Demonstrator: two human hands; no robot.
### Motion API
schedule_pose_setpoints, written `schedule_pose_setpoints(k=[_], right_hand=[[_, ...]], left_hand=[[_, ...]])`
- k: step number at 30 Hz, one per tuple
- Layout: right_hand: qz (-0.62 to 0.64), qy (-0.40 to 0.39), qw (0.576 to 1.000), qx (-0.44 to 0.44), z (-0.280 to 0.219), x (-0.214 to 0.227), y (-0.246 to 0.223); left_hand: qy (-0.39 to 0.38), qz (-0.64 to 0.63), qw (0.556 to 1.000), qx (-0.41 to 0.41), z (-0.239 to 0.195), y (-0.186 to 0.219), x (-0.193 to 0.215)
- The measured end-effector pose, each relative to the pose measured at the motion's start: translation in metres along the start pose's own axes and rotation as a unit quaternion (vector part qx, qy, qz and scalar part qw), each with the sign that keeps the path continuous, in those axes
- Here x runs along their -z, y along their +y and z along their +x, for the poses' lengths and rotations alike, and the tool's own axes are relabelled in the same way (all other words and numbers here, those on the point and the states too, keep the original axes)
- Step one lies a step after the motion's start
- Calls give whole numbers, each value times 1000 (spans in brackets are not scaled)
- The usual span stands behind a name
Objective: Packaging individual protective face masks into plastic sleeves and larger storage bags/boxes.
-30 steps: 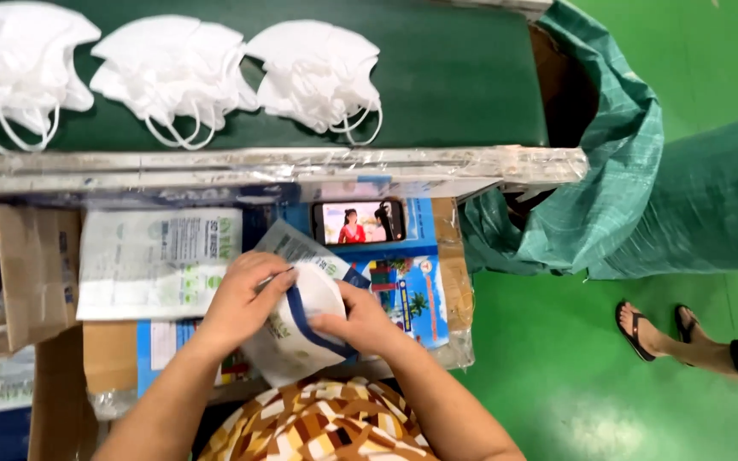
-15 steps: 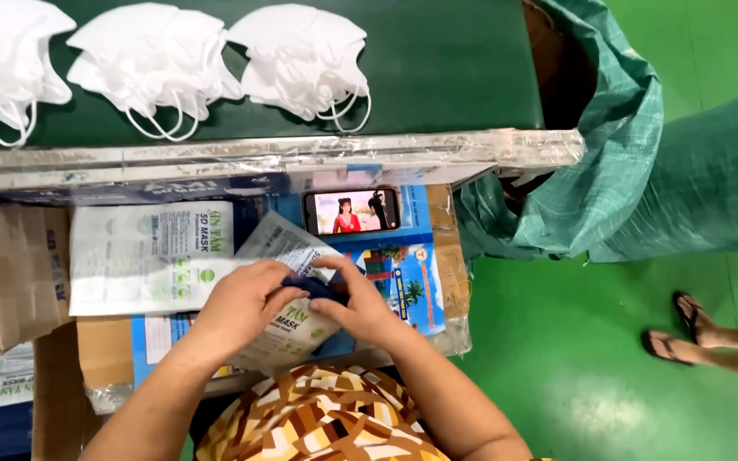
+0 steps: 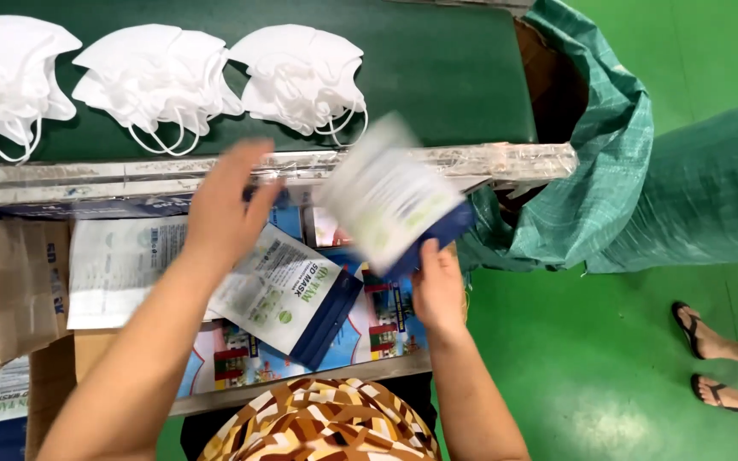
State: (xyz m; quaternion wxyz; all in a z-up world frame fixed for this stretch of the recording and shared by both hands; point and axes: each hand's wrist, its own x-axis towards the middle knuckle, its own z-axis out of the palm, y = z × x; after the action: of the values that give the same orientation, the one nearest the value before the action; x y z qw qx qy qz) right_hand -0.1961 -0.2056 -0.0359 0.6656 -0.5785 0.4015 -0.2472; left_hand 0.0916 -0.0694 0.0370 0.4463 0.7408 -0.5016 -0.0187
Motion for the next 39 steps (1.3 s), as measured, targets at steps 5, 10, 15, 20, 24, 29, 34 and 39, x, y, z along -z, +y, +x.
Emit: schedule_pose_setpoints(k=[5, 10, 15, 20, 24, 29, 34, 39], right_hand=[[-46, -126, 986, -95, -22, -25, 39], [-176, -234, 956, -25, -22, -90, 65], [-142, -299, 943, 35, -28, -142, -3], [9, -166, 983, 79, 3, -69, 21], [206, -123, 968, 68, -4, -58, -58], [20, -110, 992, 52, -18, -32, 40], [-210, -143, 940, 227, -36, -57, 33], [-136, -160, 953, 217, -32, -88, 47]], left_hand=[[35, 118, 990, -74, 98, -19, -62], [-72, 231, 967, 79, 134, -34, -129], [-139, 242, 959, 57, 140, -40, -93], [-94, -191, 967, 138, 87, -2, -8], [-218, -463, 817, 263, -33, -28, -35], [-87, -504, 837, 192, -99, -3, -34], [-193, -116, 974, -34, -111, 8, -8], [-263, 118, 957, 28, -106, 11, -30]])
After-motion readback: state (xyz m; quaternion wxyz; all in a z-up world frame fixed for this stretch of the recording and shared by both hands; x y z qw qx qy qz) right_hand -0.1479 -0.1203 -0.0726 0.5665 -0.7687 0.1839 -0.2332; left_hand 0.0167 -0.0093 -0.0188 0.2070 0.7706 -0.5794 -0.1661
